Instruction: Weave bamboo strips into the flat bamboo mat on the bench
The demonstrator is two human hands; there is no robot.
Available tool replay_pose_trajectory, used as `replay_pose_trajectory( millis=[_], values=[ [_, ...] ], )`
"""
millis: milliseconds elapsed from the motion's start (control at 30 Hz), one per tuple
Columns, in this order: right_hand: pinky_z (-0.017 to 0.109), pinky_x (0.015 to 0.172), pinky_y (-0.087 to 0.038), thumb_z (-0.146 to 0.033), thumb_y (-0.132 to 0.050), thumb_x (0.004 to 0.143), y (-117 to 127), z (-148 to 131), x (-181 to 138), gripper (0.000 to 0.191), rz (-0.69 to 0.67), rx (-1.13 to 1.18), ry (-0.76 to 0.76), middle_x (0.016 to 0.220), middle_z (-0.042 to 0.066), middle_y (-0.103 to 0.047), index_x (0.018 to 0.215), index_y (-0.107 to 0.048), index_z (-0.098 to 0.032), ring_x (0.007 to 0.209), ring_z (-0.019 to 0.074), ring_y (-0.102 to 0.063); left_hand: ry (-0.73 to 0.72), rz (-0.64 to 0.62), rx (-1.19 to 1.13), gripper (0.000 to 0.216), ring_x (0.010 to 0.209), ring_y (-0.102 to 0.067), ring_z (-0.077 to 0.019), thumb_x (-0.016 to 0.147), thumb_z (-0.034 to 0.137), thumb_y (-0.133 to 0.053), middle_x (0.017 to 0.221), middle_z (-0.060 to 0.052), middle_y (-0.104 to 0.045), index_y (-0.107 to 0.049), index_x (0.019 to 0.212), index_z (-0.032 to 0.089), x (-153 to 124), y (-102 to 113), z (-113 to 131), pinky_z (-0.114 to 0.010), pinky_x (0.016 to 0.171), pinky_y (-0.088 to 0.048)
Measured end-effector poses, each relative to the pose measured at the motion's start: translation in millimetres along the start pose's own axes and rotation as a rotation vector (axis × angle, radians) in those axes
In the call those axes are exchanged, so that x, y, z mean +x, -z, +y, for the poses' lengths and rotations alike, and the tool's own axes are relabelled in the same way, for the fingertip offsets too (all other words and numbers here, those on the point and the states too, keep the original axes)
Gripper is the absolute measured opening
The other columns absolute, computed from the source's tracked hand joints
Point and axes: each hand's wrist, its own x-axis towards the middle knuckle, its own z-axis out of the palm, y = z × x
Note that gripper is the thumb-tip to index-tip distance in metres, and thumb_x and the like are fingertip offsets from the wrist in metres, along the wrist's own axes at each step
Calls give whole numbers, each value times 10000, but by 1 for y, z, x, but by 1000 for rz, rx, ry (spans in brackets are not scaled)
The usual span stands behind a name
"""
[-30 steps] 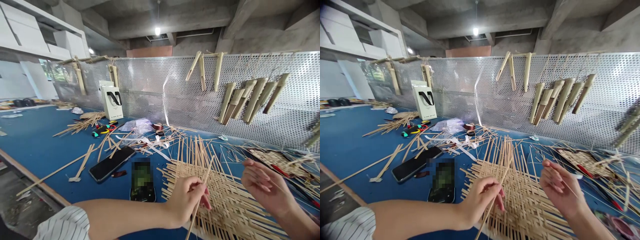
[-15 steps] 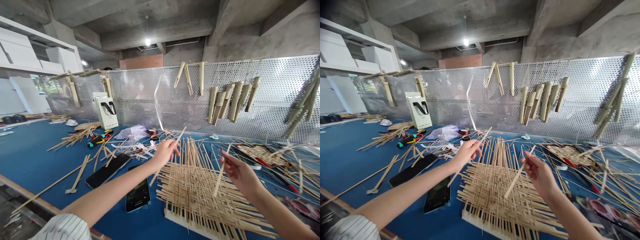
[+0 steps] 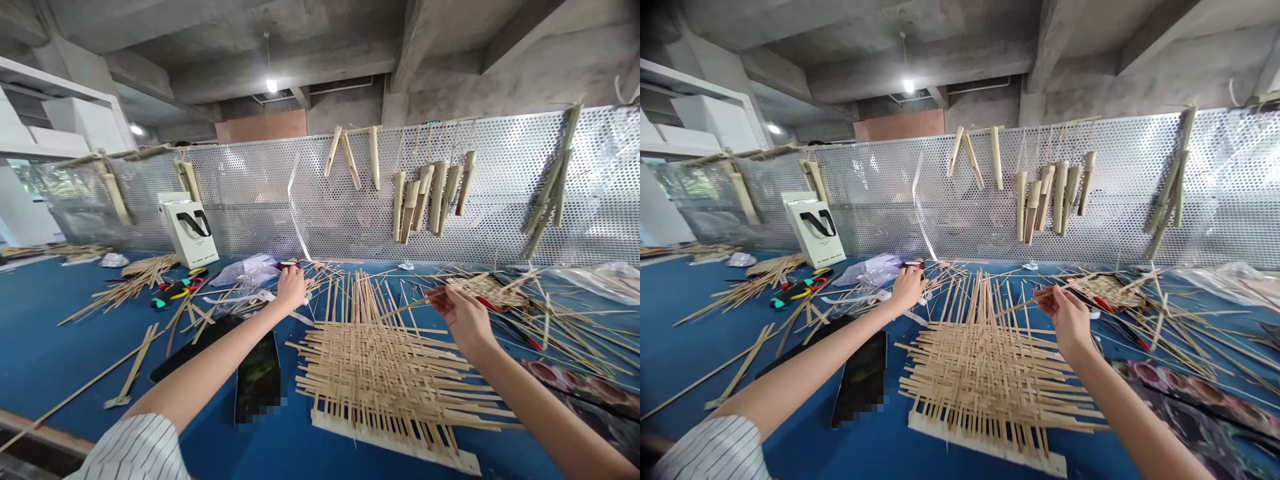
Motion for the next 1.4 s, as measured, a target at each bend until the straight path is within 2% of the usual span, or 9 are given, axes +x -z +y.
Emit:
replay_pose_trajectory(
  millis=[100, 233, 333, 433, 533, 733, 1000, 1233, 1400],
  values=[
    [174, 431, -434, -366, -607, 694, 2, -6, 7, 245, -17, -140, 30, 606, 38, -633, 598, -530, -154, 473, 91, -528, -199, -68, -22, 261, 1091, -447, -210, 839, 275, -406, 1129, -65, -542, -523, 1051, 179, -22, 2, 25, -344, 969, -291],
    [236, 466, -443, -374, -319, 854, -3, -10, 14, 340, -366, -864, 241, 742, 62, -647, 710, -543, -163, 502, 123, -562, -526, -337, -191, 413, 1128, -420, -216, 839, 493, -342, 1197, -40, -499, -475, 1124, 224, -59, -1, 58, -379, 954, -326],
    [245, 519, -414, -295, -406, 825, -11, 4, 10, 243, -573, -1178, 309, 700, 35, -634, 706, -584, -181, 565, 147, -573, -553, -433, -276, 546, 1161, -380, -239, 797, 581, -350, 1250, -68, -444, -410, 1190, 209, -75, -7, 76, -405, 961, -320],
    [251, 618, -396, -258, -531, 772, -16, 29, -1, 113, -641, -1330, 336, 812, 44, -632, 733, -611, -189, 725, 178, -589, -502, -412, -294, 653, 1144, -387, -262, 754, 621, -393, 1228, -106, -450, -380, 1227, 171, -79, -15, 86, -412, 939, -340],
    [246, 618, -372, -249, -514, 799, -16, 48, -8, 107, -649, -1458, 367, 914, 58, -604, 820, -600, -189, 780, 186, -583, -465, -357, -321, 702, 1120, -403, -266, 726, 657, -400, 1196, -112, -474, -391, 1224, 163, -79, -21, 89, -415, 925, -353],
    [223, 552, -306, -197, -398, 860, -15, 60, -8, 166, -661, -1559, 447, 902, 20, -582, 867, -563, -216, 750, 159, -575, -452, -288, -341, 667, 1066, -432, -247, 715, 647, -439, 1137, -94, -515, -428, 1185, 174, -81, -26, 87, -398, 888, -380],
    [205, 531, -254, -99, -393, 811, -13, 66, -11, 211, -637, -1581, 496, 881, 9, -573, 867, -555, -222, 709, 129, -550, -478, -223, -291, 574, 1012, -454, -237, 735, 572, -489, 1097, -65, -542, -445, 1156, 184, -82, -29, 88, -396, 857, -392],
    [203, 535, -264, -67, -397, 780, -11, 70, -7, 214, -657, -1526, 530, 822, -6, -586, 802, -553, -212, 697, 125, -541, -498, -190, -273, 537, 973, -469, -227, 727, 553, -515, 1043, -60, -558, -472, 1108, 177, -81, -31, 88, -385, 842, -399],
    [201, 553, -306, -137, -376, 838, -9, 72, -6, 194, -637, -1479, 518, 852, -7, -593, 808, -552, -214, 732, 128, -558, -488, -219, -276, 517, 986, -467, -232, 742, 559, -489, 1050, -61, -554, -470, 1102, 188, -83, -28, 89, -390, 839, -401]
  ],
)
